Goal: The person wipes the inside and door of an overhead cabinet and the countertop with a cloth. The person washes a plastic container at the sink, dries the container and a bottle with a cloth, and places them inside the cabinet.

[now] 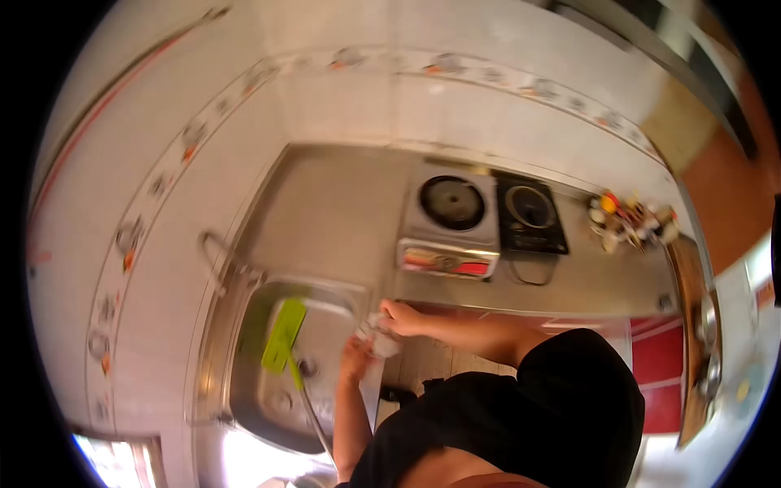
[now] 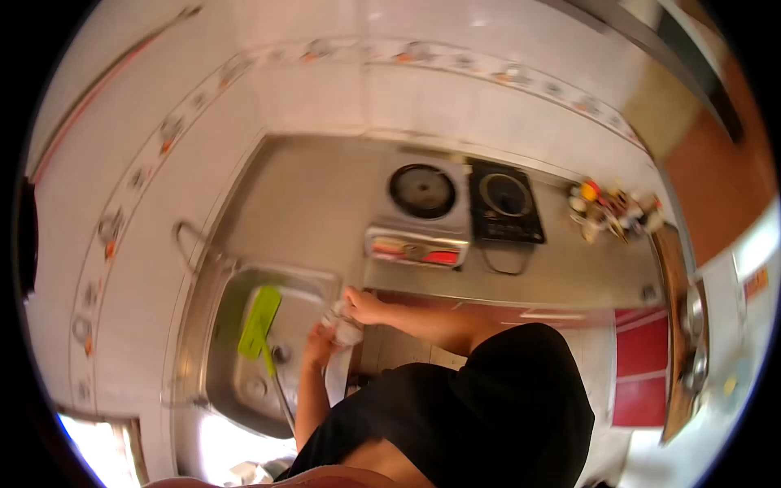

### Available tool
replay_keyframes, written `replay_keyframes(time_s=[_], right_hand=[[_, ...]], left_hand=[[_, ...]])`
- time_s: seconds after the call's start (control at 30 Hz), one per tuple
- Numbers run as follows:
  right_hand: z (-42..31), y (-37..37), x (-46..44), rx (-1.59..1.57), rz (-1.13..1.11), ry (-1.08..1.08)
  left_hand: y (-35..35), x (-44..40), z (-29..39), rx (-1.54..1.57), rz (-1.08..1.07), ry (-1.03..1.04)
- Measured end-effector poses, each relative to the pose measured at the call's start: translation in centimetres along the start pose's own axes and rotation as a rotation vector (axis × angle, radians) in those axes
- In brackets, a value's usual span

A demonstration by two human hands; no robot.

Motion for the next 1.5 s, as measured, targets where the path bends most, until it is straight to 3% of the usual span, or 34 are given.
replay_keyframes(time_s=[0.07, 0.1, 0.17, 0.2, 0.23, 0.3, 0.33, 0.4, 0.43, 0.47, 0.53, 0.6, 0.63, 0.67, 0.73, 0.8, 0.83, 0.9, 1.0, 1.07, 1.13, 1.2, 1.23, 1.27, 1.3, 1.33, 1.37, 1.43, 1.5], right_hand=[[2.1, -3.4, 5.6, 0.136, 0.183, 0.005], [2.8, -18.8, 12.7, 0.335, 0.349, -0.098], [3.1, -20.2, 27.1, 0.352, 0.362, -0.070], [4.1, -20.4, 28.6, 0.323, 0.459, -0.170], [6.8, -22.1, 29.6, 0.280, 0.522, -0.089], [11.3, -25.0, 38.2, 0.192, 0.520, 0.166], [14.1, -27.6, 42.6, 0.214, 0.549, 0.191], [12.7, -32.7, 54.6, 0.175, 0.831, 0.202], [9.8, -34.2, 61.4, -0.061, 1.025, 0.206], [9.1, -35.3, 66.9, -0.331, 1.243, 0.121], [13.2, -34.9, 73.4, -1.361, 1.206, -0.357], [11.2, -33.3, 75.4, -1.577, 1.096, -0.536], [10.4, -33.3, 76.9, -1.668, 1.029, -0.628], [11.7, -32.3, 76.8, -1.744, 1.000, -0.776], [12.2, -32.8, 79.3, -1.685, 1.220, -0.828], [14.4, -33.9, 81.2, -1.687, 1.325, -0.943], [15.1, -34.9, 83.0, -1.639, 1.393, -0.864], [16.1, -36.7, 85.1, -1.547, 1.515, -0.713], [20.5, -40.7, 86.5, -1.093, 1.463, -0.038], [18.1, -45.8, 86.3, -0.709, 1.392, 0.032], [16.7, -52.0, 85.5, -0.274, 1.391, -0.040], [16.4, -54.7, 84.8, 0.182, 1.447, -0.203], [17.7, -56.3, 84.9, 0.098, 1.479, -0.192], [19.1, -57.9, 85.1, 0.021, 1.510, -0.185], [20.8, -59.2, 85.3, -0.063, 1.539, -0.175], [25.0, -61.1, 85.4, -0.468, 1.529, -0.181], [25.9, -63.3, 86.3, -0.519, 1.541, -0.104], [27.0, -68.8, 88.6, -0.643, 1.545, 0.059], [29.0, -76.5, 91.1, -0.784, 1.474, -0.198]], left_hand=[[4.1, -0.7, -3.1, -0.314, -0.064, -0.219], [19.3, -5.8, 0.4, -0.568, -0.132, -0.070], [30.0, 1.0, -4.0, -0.856, -0.302, 0.122], [31.2, -0.5, -2.8, -1.103, -0.340, 0.312], [33.6, -2.4, -1.1, -1.191, -0.383, 0.477], [42.0, 0.8, -1.2, -1.215, -0.510, 0.710], [47.6, 2.7, -1.4, -0.955, -0.598, 1.048], [57.8, 5.8, -4.0, -0.774, -0.826, 0.531], [61.4, 8.9, -6.0, -0.625, -0.937, 0.217], [65.5, 8.3, -8.3, -0.428, -1.040, 0.225], [72.2, 12.3, -9.6, -0.205, -1.212, 0.236], [78.9, 20.8, -5.1, -0.076, -1.351, -0.070], [81.8, 24.8, -5.0, 0.056, -1.376, -0.407], [83.0, 25.5, -6.7, 0.006, -1.401, -0.423], [86.6, 27.1, -9.3, -0.074, -1.445, -0.458], [89.1, 23.5, -12.1, -0.534, -1.456, -0.073], [90.8, 21.8, -13.6, -0.749, -1.434, 0.124], [92.7, 19.2, -14.5, -0.717, -1.336, 0.127], [96.0, 21.5, -10.0, -0.503, -1.206, -0.062], [99.4, 20.6, -9.8, -0.393, -1.345, 0.267], [102.4, 17.0, -11.5, -0.227, -1.137, -0.091], [104.7, 14.6, -11.5, -0.229, -1.051, -0.094], [105.7, 13.6, -10.9, -0.232, -1.006, -0.103], [107.4, 13.6, -9.3, -0.222, -1.206, -0.014], [108.7, 13.7, -7.9, -0.213, -1.239, -0.075], [110.3, 14.7, -5.7, -0.203, -1.272, -0.137], [111.9, 15.1, -4.2, -0.192, -1.304, -0.196], [114.1, 12.3, -1.8, -0.326, -1.158, 0.066], [116.3, 9.7, 0.6, -0.336, -1.016, 0.206]])
Point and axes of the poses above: each hand's wrist, its own x-axis away from the middle knuckle, its own y-axis out of the palm, z = x × y, the point moved 9 cm from there along -x, towards the middle knuckle, and after that the axes turned 9 degrees about -x, right-handed, at the moved point
